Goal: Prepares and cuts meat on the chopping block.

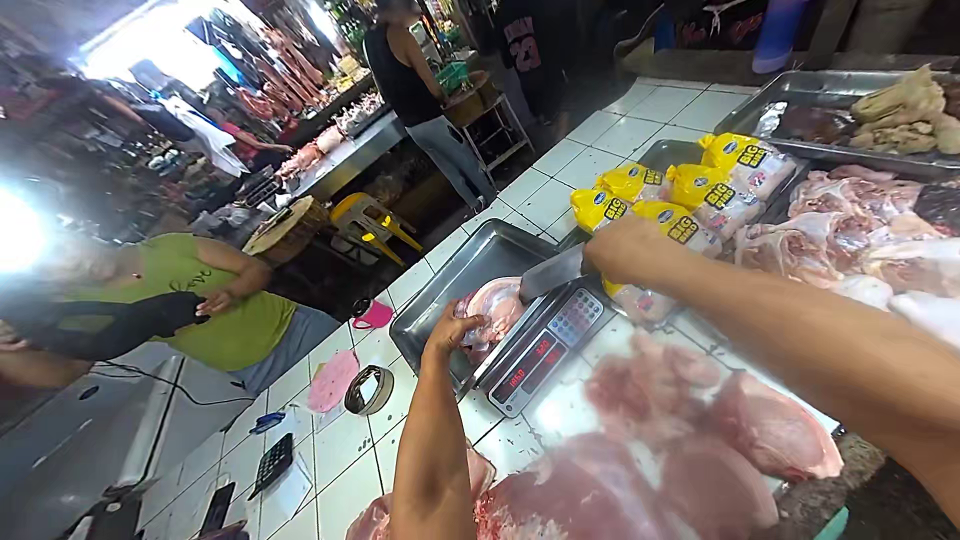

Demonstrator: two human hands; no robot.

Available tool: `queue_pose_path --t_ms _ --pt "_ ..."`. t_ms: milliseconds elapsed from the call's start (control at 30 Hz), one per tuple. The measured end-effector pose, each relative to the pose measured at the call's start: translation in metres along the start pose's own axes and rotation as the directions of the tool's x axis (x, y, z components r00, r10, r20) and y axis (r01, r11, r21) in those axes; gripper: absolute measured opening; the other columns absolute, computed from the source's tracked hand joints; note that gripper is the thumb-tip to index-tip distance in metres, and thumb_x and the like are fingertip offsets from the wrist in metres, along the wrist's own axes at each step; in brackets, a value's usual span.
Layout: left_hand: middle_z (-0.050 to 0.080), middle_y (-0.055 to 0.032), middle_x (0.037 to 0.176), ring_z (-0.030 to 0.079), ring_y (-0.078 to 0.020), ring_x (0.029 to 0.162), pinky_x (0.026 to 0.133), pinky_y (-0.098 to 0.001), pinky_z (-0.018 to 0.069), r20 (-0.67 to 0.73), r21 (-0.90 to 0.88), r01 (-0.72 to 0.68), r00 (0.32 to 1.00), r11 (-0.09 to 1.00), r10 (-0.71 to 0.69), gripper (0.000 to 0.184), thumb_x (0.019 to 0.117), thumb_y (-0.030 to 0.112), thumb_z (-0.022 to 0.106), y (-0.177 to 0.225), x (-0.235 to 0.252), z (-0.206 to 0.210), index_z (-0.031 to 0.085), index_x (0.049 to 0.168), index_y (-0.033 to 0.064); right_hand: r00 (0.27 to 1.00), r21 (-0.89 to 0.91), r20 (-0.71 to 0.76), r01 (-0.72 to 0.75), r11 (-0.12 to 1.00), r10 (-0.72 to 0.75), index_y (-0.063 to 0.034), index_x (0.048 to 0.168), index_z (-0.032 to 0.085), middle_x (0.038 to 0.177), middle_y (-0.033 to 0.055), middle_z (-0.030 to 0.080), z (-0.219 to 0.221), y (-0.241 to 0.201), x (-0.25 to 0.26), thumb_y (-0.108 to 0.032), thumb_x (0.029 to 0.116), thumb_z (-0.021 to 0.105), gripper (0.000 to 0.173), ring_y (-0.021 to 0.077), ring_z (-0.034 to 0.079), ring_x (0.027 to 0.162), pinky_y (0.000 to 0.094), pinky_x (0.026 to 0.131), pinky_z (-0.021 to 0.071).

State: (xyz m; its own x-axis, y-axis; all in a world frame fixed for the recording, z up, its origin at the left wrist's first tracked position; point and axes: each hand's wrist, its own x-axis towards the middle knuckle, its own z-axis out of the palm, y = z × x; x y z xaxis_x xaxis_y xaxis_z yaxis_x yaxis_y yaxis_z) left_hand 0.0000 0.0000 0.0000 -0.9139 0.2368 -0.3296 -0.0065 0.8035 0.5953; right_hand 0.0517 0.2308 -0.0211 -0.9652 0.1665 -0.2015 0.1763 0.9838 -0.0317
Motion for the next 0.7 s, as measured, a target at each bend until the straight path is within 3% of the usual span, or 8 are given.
queue_pose_path --t_ms 133,167,200,300,433,533,633,700 --pt "0.054 -0.0255 0.142 0.058 -0.0348 0.12 0.102 -0.0497 0.0463 0.013 -0.117 0.107 0.994 0.987 -0.106 0.059 0.1001 0.0 0.056 -0.024 0.034 -0.002 0.035 0.156 0.0041 0.996 0.107 -0.046 0.084 0.991 -0.08 -0.0028 0.098 0.072 0.099 0.0213 0.071 0.033 -0.016 0.004 -0.01 0.0946 0.066 0.01 0.0445 0.069 0.096 0.0655 0.075 0.0539" --pt "0.057 -0.0272 0.137 0.064 -0.0356 0.11 0.091 -0.0504 0.0532 0.066 -0.14 -0.012 0.998 0.99 0.021 0.062 0.0998 0.006 0.06 -0.064 0.062 -0.009 0.034 0.156 0.0048 0.996 0.125 -0.038 0.088 0.988 -0.083 -0.0037 0.1 0.072 0.099 0.0205 0.071 0.041 -0.021 0.004 -0.01 0.0937 0.066 0.01 0.0437 0.069 0.096 0.0648 0.075 0.0543" --pt "0.067 -0.0336 0.11 0.071 -0.0329 0.077 0.056 -0.0415 0.0586 -0.035 -0.221 -0.362 0.931 0.906 0.364 0.065 0.0916 0.019 0.067 -0.129 0.109 -0.002 0.042 0.147 -0.0062 0.996 0.141 -0.027 0.084 0.986 -0.081 -0.0047 0.102 0.071 0.099 0.0198 0.071 0.048 -0.025 0.004 -0.009 0.0933 0.066 0.011 0.043 0.069 0.096 0.0643 0.075 0.0551" --pt "0.071 -0.0124 0.105 0.068 -0.0221 0.078 0.065 -0.0416 0.0572 0.003 -0.335 -0.121 0.992 0.935 0.129 0.062 0.0862 0.037 0.073 -0.147 0.14 0.0 0.054 0.142 0.0189 0.997 0.158 -0.017 0.079 0.984 -0.077 -0.0064 0.106 0.071 0.1 0.0174 0.072 0.06 -0.037 0.003 -0.01 0.0926 0.068 0.014 0.0398 0.07 0.096 0.0616 0.076 0.0562" --pt "0.066 -0.0052 0.075 0.065 -0.016 0.057 0.053 -0.0339 0.0569 0.033 -0.455 -0.138 0.985 0.88 0.171 0.037 0.083 0.023 0.069 -0.136 0.131 0.001 0.061 0.117 0.0113 0.996 0.143 -0.009 0.089 0.986 -0.088 -0.0055 0.102 0.07 0.099 0.0166 0.071 0.054 -0.048 0.0 -0.009 0.0933 0.066 0.01 0.0383 0.07 0.095 0.0592 0.076 0.0566" --pt "0.065 -0.0061 0.075 0.064 -0.0166 0.056 0.048 -0.0342 0.0549 0.014 -0.606 -0.2 0.965 0.77 0.261 0.036 0.0854 0.023 0.067 -0.166 0.149 0.004 0.059 0.118 0.0085 0.995 0.139 -0.035 0.096 0.986 -0.091 -0.0067 0.101 0.07 0.097 0.0157 0.071 0.048 -0.049 -0.003 -0.011 0.0917 0.068 0.01 0.0376 0.07 0.094 0.0587 0.075 0.0563" --pt "0.064 -0.0036 0.071 0.064 -0.0167 0.057 0.05 -0.0343 0.0548 -0.04 -0.623 -0.018 0.999 0.782 -0.009 0.021 0.0849 0.028 0.066 -0.127 0.119 0.005 0.061 0.1 0.0147 0.994 0.157 -0.054 0.1 0.983 -0.093 -0.0055 0.101 0.07 0.098 0.0172 0.071 0.035 -0.048 -0.009 -0.012 0.0913 0.071 0.012 0.0396 0.07 0.095 0.0607 0.075 0.0557" --pt "0.066 -0.0047 0.074 0.065 -0.0168 0.06 0.05 -0.0344 0.0545 -0.058 -0.701 -0.063 0.998 0.711 0.032 0.021 0.0867 0.027 0.065 -0.122 0.107 0.004 0.064 0.1 0.0104 0.993 0.151 -0.074 0.098 0.984 -0.088 -0.0049 0.099 0.07 0.097 0.0172 0.071 0.026 -0.046 -0.013 -0.01 0.0911 0.069 0.009 0.0392 0.07 0.095 0.0601 0.074 0.0555"
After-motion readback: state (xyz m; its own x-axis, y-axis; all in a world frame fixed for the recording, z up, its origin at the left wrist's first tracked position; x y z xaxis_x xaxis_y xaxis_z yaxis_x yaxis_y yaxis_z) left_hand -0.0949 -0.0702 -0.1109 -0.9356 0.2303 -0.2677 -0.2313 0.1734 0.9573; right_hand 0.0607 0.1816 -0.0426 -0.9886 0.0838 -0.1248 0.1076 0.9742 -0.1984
